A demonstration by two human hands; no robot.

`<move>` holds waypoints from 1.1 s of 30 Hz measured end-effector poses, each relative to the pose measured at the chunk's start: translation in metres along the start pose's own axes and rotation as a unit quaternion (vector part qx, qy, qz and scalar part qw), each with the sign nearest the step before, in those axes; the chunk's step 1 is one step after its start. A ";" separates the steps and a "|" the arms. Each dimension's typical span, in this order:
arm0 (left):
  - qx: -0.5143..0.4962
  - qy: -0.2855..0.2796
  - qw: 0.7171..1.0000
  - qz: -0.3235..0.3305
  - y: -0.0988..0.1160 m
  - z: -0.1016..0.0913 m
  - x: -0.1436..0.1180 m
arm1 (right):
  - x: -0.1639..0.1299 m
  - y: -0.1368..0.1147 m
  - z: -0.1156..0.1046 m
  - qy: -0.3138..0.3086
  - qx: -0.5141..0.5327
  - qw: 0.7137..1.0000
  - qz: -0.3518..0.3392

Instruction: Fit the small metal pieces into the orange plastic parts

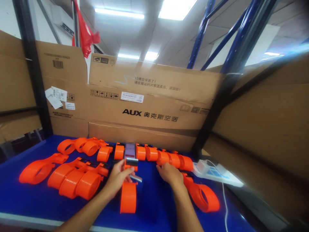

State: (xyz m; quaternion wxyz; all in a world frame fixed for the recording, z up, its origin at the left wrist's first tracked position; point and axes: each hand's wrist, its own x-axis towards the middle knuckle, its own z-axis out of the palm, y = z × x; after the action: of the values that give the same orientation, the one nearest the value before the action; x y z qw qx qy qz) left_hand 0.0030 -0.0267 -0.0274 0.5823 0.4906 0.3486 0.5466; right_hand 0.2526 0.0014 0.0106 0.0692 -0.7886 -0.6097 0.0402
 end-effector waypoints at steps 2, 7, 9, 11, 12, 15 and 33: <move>-0.001 0.000 1.000 -0.001 0.000 0.000 0.000 | 0.001 0.001 0.003 -0.009 -0.002 1.000 -0.013; 0.000 0.005 1.000 -0.006 0.002 0.002 -0.001 | -0.001 -0.007 0.010 -0.019 0.006 0.996 -0.089; 0.001 0.006 1.000 -0.008 0.002 0.003 -0.002 | -0.005 -0.016 0.013 -0.020 0.015 0.992 -0.126; 0.001 0.009 1.000 -0.005 0.002 0.004 -0.002 | -0.009 -0.026 0.016 -0.020 0.025 0.987 -0.160; 0.001 0.011 1.000 -0.003 0.002 0.004 -0.003 | -0.012 -0.031 0.018 -0.020 0.031 0.983 -0.178; 0.006 0.012 1.000 0.002 0.002 0.004 -0.003 | -0.018 -0.044 0.021 -0.023 0.049 0.972 -0.227; 0.005 0.001 1.000 0.006 0.002 0.003 -0.002 | -0.024 -0.051 0.027 0.047 0.023 0.960 -0.276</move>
State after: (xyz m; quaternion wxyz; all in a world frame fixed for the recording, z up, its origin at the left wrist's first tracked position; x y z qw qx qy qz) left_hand 0.0045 -0.0297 -0.0253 0.5760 0.4948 0.3488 0.5493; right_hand 0.1936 -0.0080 -0.0088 0.1242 -0.5884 -0.7989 -0.0035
